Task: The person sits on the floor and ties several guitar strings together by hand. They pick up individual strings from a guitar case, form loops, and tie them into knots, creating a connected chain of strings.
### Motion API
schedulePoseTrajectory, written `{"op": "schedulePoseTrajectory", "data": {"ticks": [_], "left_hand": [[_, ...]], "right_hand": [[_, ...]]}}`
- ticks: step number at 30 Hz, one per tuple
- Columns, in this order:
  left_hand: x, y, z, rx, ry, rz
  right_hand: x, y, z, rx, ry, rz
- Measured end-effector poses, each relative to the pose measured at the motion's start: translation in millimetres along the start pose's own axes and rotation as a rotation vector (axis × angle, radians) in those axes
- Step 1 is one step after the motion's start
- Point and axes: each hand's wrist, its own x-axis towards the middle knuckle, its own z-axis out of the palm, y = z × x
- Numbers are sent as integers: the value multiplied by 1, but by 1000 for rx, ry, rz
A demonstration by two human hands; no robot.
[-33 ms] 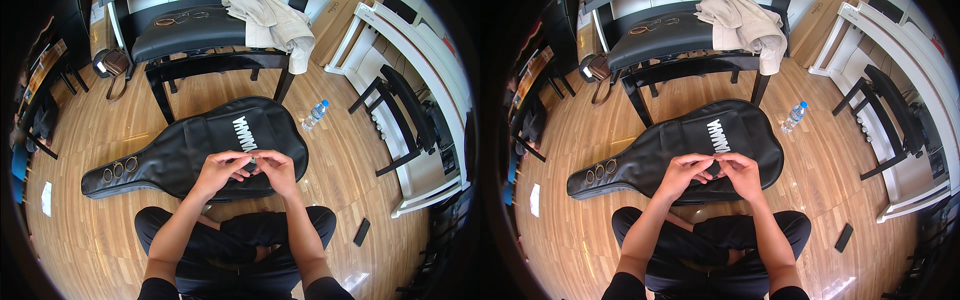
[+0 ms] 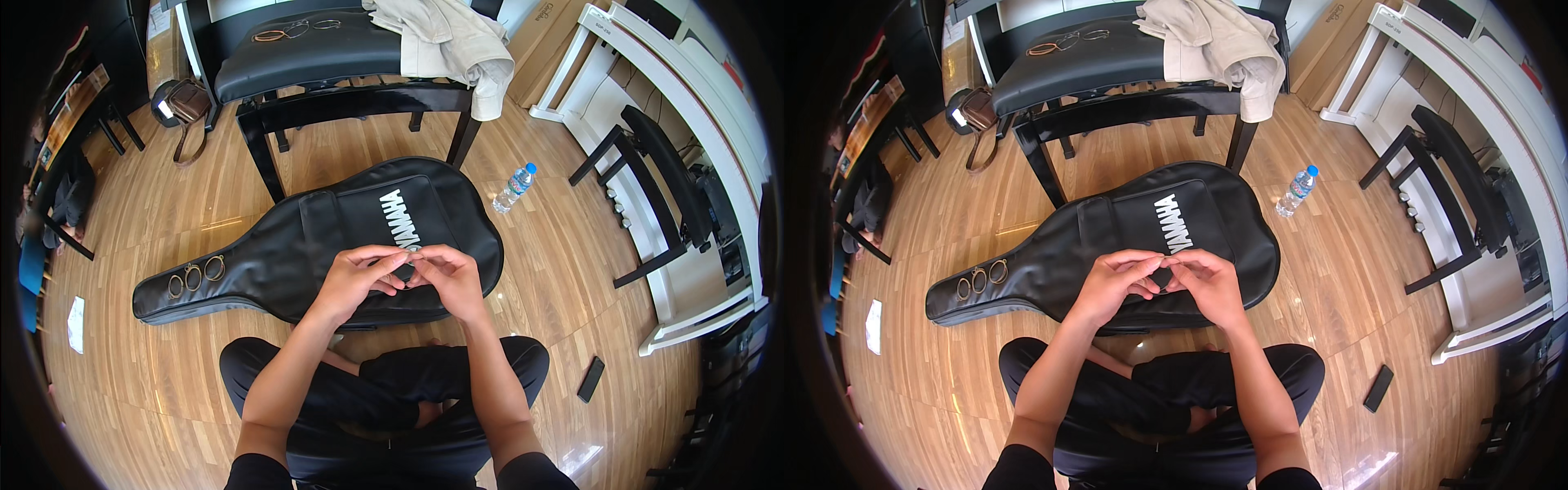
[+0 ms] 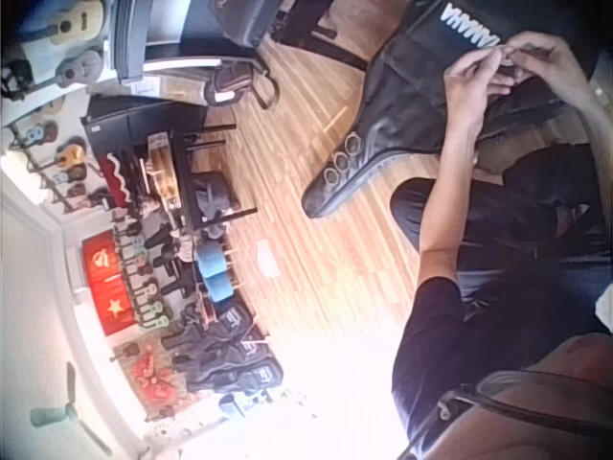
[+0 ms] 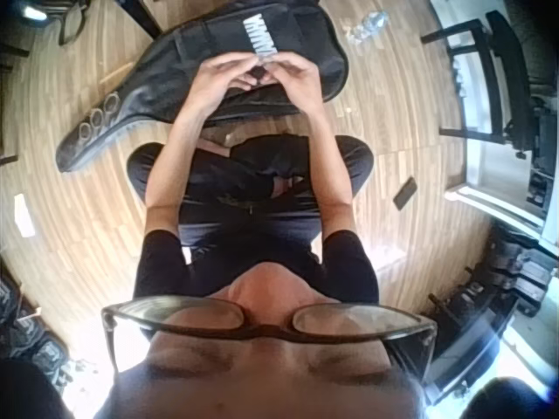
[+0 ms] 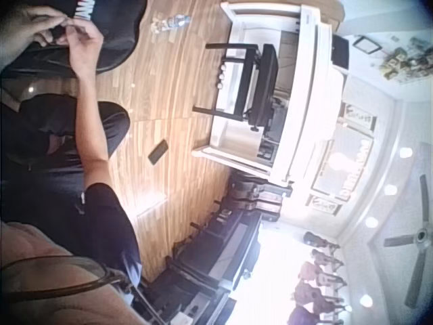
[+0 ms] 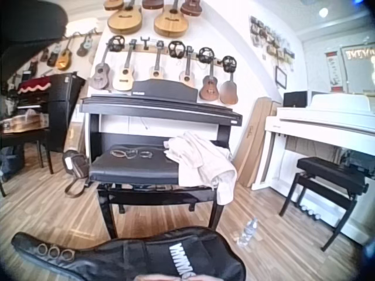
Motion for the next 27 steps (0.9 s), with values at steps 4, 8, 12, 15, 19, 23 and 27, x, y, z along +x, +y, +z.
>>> {"op": "schedulePoseTrajectory", "data": {"ticks": [4, 8, 12, 15, 19, 23, 27], "left_hand": [[-1, 4, -5, -115, -23, -109], [-1, 5, -10, -165, -64, -131], [-1, 11, -13, -93, -57, -129], [-2, 12, -11, 67, -8, -43], [2, 1, -9, 279, 15, 276], [4, -4, -6, 450, 62, 487], [5, -5, -3, 500, 93, 577]], "right_hand": [[-2, -5, -2, 31, -37, 95], [-2, -5, -1, -9, -80, -18], [-4, -11, -8, -89, -115, 32], [-3, -14, -13, -114, -101, 67], [-2, -11, -15, -141, -49, 62], [-1, -7, -17, -160, -28, 76], [-1, -10, -12, -139, -24, 133]]}}
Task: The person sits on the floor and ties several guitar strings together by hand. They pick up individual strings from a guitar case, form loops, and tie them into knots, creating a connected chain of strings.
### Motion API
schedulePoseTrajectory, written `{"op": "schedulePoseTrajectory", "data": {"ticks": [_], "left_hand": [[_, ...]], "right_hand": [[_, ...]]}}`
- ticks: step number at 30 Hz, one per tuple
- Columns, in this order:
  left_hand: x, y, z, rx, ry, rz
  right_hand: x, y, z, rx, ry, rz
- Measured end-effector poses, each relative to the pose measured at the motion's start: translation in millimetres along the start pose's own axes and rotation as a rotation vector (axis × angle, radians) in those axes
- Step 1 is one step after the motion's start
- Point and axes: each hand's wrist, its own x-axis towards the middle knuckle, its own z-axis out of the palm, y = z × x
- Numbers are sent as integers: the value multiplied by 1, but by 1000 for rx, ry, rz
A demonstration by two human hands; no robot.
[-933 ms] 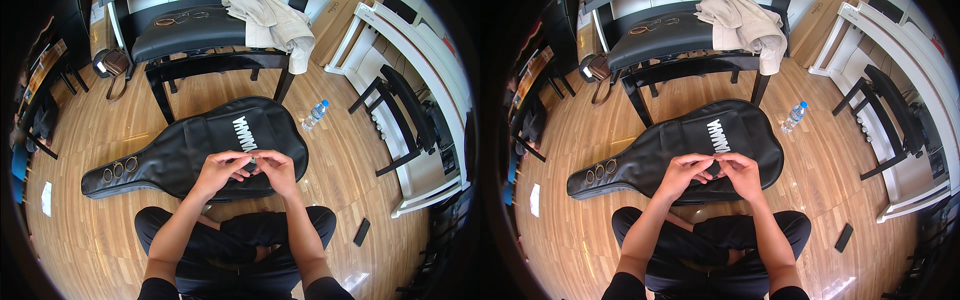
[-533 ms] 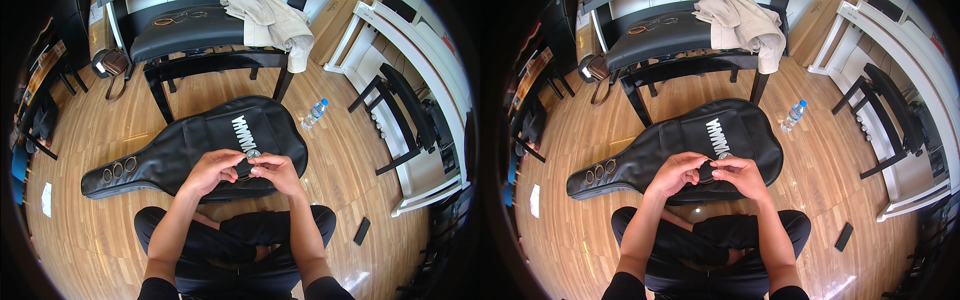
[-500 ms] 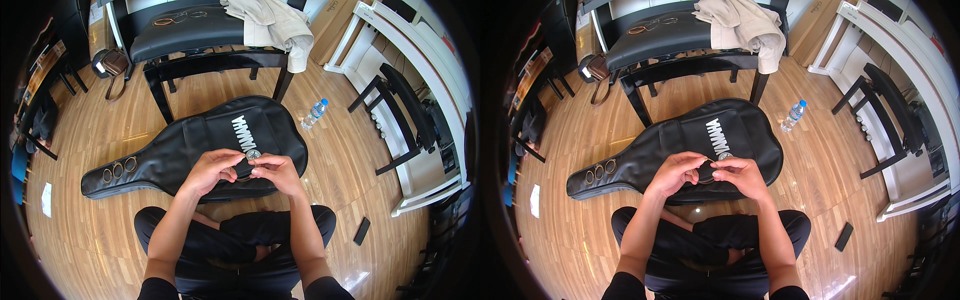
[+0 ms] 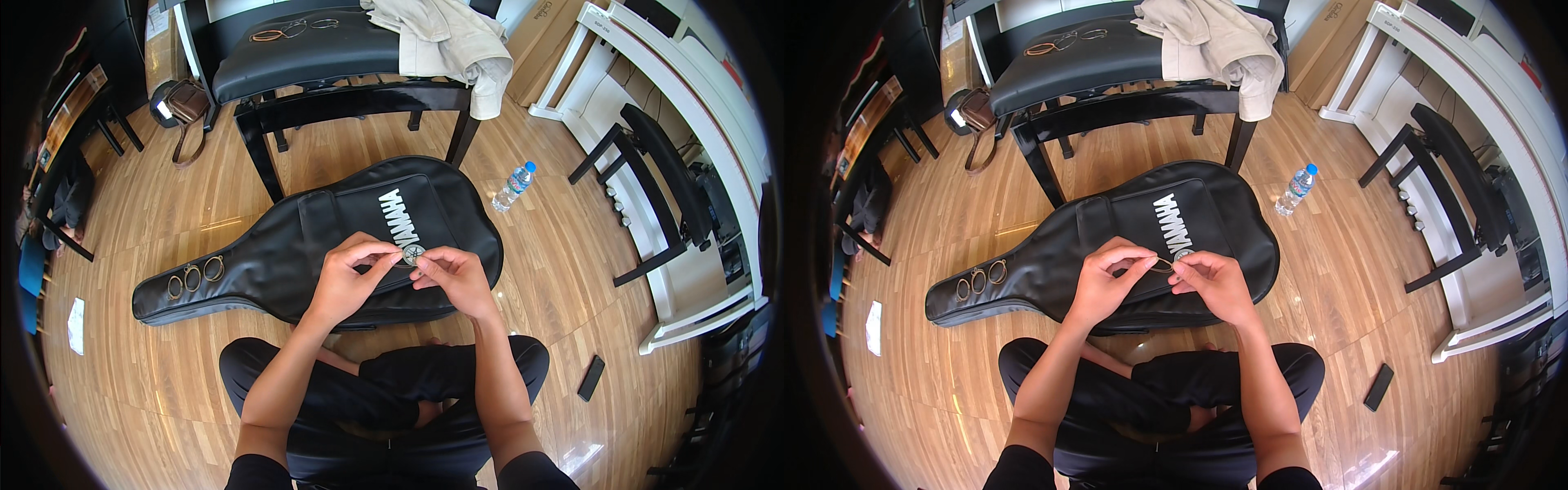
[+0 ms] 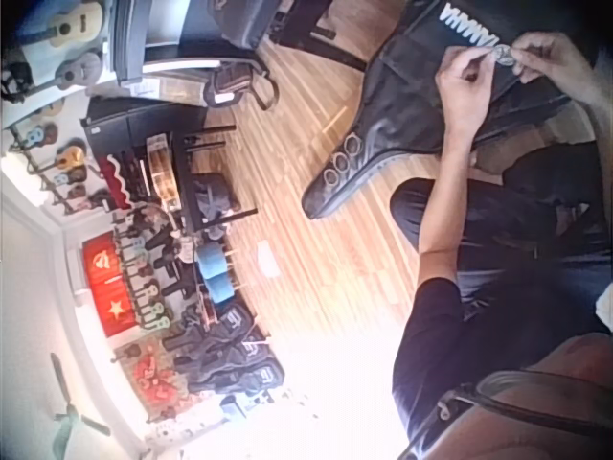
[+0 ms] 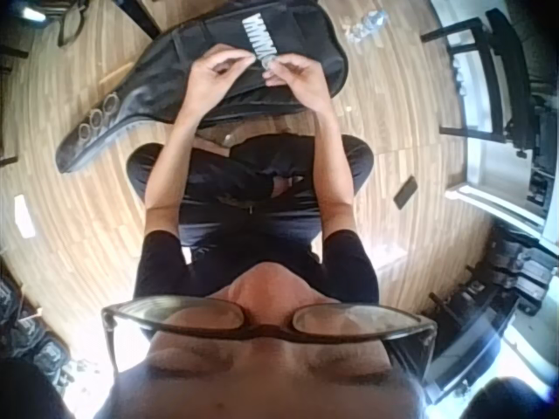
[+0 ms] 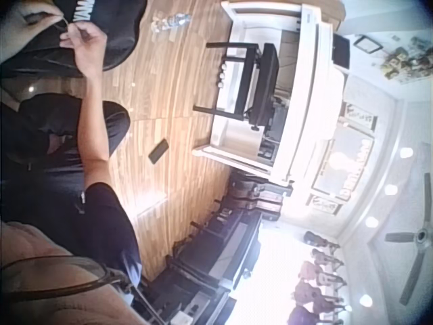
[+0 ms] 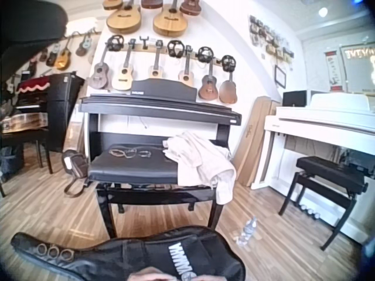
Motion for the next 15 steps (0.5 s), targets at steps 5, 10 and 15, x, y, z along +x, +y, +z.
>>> {"op": "schedulePoseTrajectory", "data": {"ticks": [5, 10, 15], "left_hand": [[-1, -7, 3, 75, 56, 89], [-3, -9, 8, -77, 55, -18], [-7, -12, 11, -318, 1, -200]], "right_hand": [[-1, -2, 1, 48, -46, -11], [-1, 3, 7, 46, -24, -98], [-3, 9, 15, -502, 113, -349]]}}
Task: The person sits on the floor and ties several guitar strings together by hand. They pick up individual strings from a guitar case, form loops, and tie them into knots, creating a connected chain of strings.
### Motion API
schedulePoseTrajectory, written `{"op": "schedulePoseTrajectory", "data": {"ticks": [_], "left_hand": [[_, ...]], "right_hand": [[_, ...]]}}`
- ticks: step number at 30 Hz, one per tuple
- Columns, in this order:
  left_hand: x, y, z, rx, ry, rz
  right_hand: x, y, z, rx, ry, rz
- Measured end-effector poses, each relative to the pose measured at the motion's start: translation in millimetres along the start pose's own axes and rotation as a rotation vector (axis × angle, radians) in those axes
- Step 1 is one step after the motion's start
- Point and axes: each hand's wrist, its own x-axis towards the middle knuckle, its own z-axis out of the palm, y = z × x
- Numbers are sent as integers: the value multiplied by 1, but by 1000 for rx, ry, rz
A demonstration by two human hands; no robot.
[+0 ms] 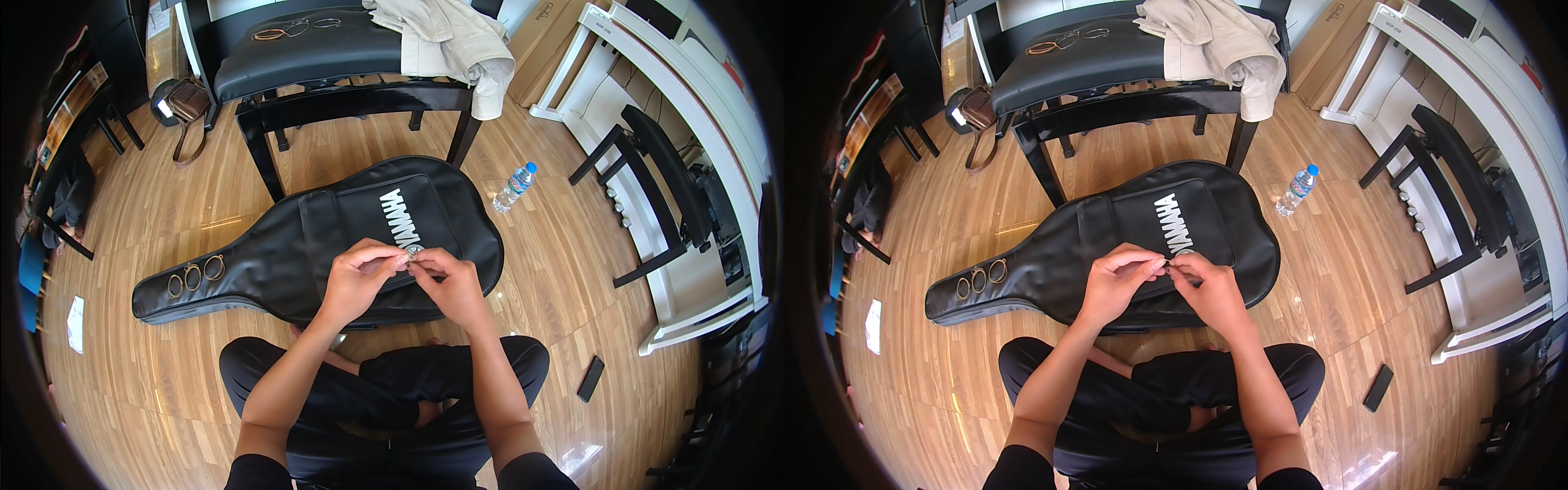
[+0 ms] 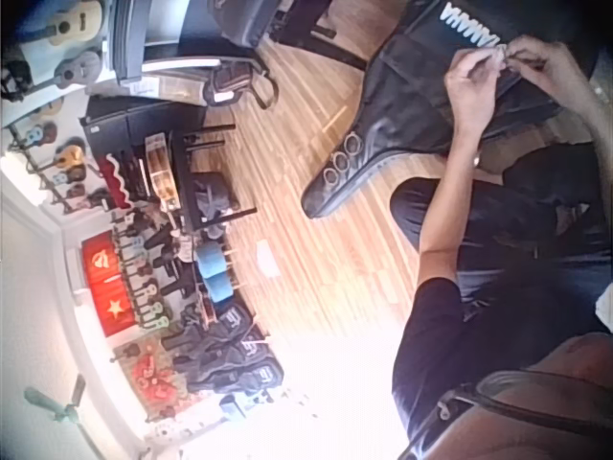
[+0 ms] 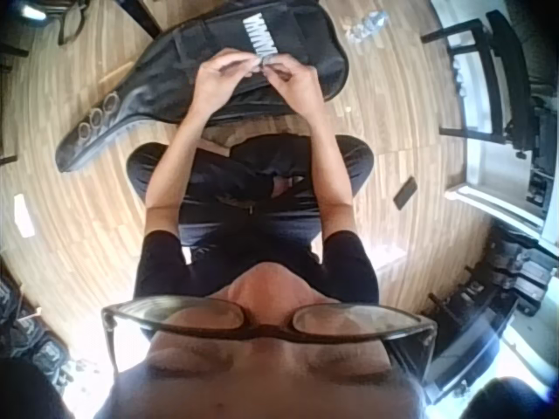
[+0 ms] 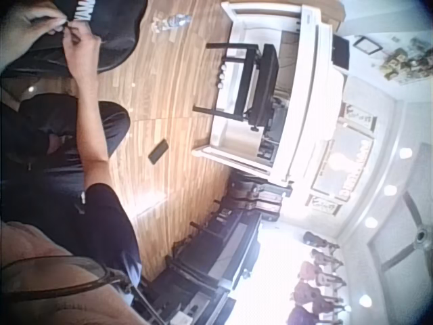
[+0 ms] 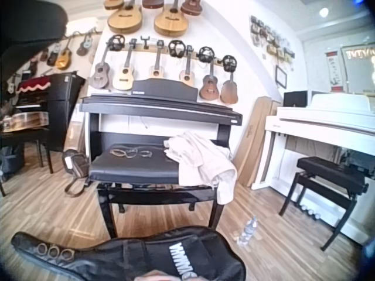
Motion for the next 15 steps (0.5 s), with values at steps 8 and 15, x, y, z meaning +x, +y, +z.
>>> {"op": "schedulePoseTrajectory", "data": {"ticks": [8, 15], "left_hand": [[2, 9, 2, -74, 0, -222], [4, 8, -6, -70, 67, -200]], "right_hand": [[2, 8, -4, -169, 54, -94], [1, 2, -11, 211, -70, 105]]}}
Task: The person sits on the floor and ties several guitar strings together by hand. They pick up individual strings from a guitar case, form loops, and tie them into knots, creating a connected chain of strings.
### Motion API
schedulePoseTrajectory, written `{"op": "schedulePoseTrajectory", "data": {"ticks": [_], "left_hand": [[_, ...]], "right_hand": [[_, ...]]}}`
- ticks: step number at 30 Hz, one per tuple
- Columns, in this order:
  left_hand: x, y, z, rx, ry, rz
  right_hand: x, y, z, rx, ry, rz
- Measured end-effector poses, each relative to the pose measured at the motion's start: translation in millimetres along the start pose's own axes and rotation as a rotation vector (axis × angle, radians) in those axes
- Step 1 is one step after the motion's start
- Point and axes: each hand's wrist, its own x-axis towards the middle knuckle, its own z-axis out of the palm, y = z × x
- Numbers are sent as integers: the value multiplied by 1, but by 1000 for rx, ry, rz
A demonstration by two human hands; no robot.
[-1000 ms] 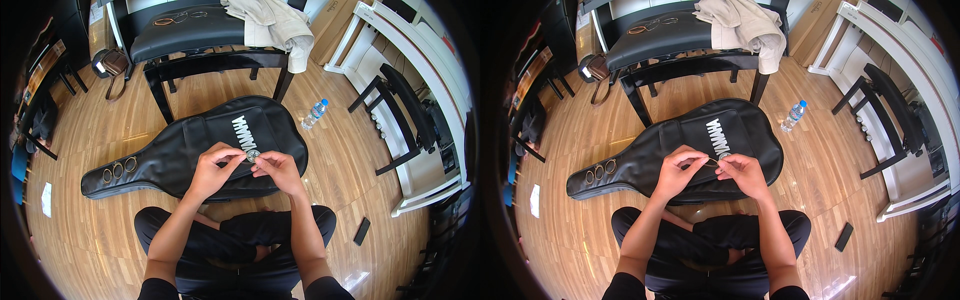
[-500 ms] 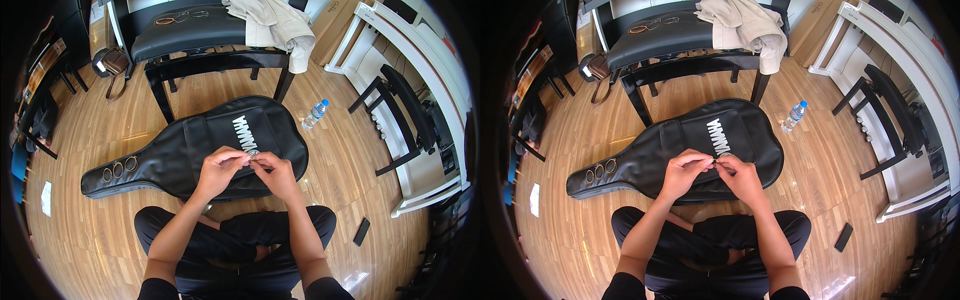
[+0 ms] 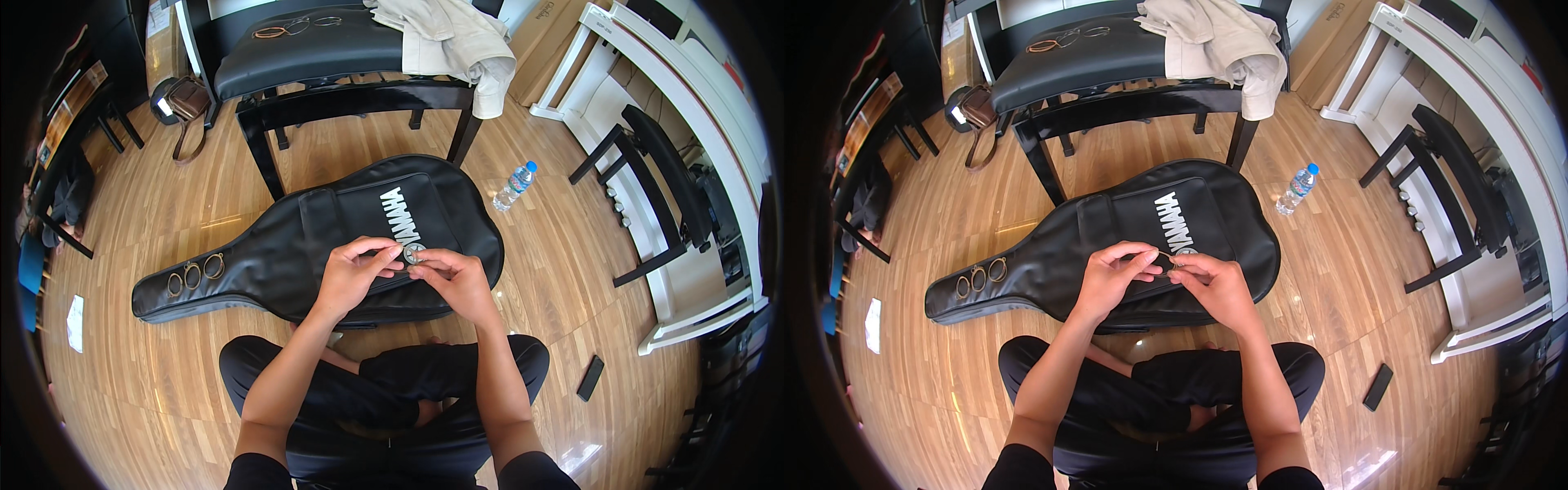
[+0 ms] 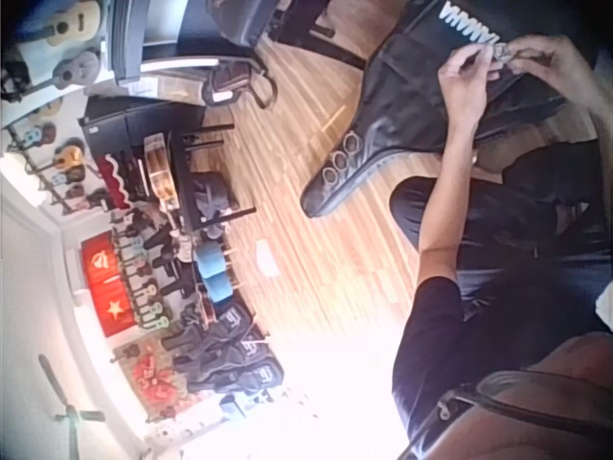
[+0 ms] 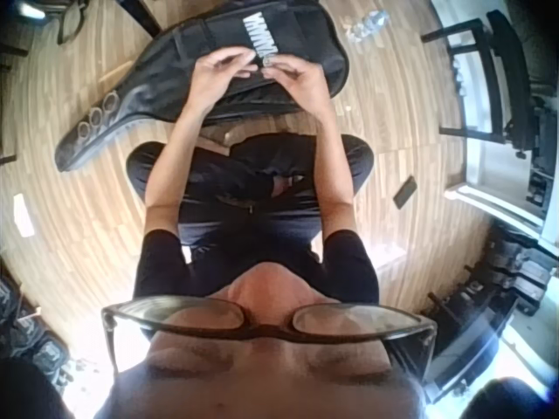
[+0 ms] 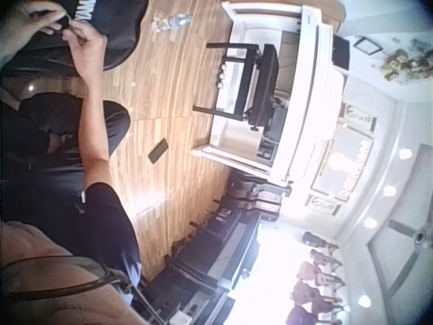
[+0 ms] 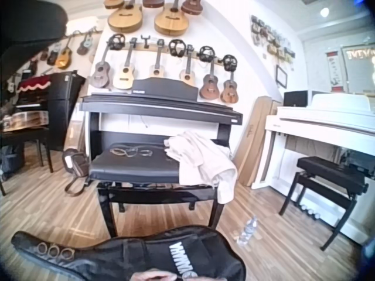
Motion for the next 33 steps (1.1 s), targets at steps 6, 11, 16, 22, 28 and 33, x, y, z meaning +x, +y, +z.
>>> {"op": "schedulePoseTrajectory", "data": {"ticks": [6, 11, 16, 22, 28, 33], "left_hand": [[-2, 12, -3, 6, -69, -104], [-4, 18, -8, -52, -128, -191], [-4, 16, -8, -129, -162, -215], [-5, 20, -5, -140, -134, -228], [-4, 18, -1, -59, -127, -217], [-6, 18, -1, -94, -141, -241]], "right_hand": [[-2, -5, -6, 97, -95, 77], [1, -5, -6, -24, -69, -92], [2, 1, 1, 84, 33, -33], [2, 0, 9, 41, 38, -32], [2, 6, 1, 206, -11, 50], [2, -1, 6, 207, -6, 75]]}}
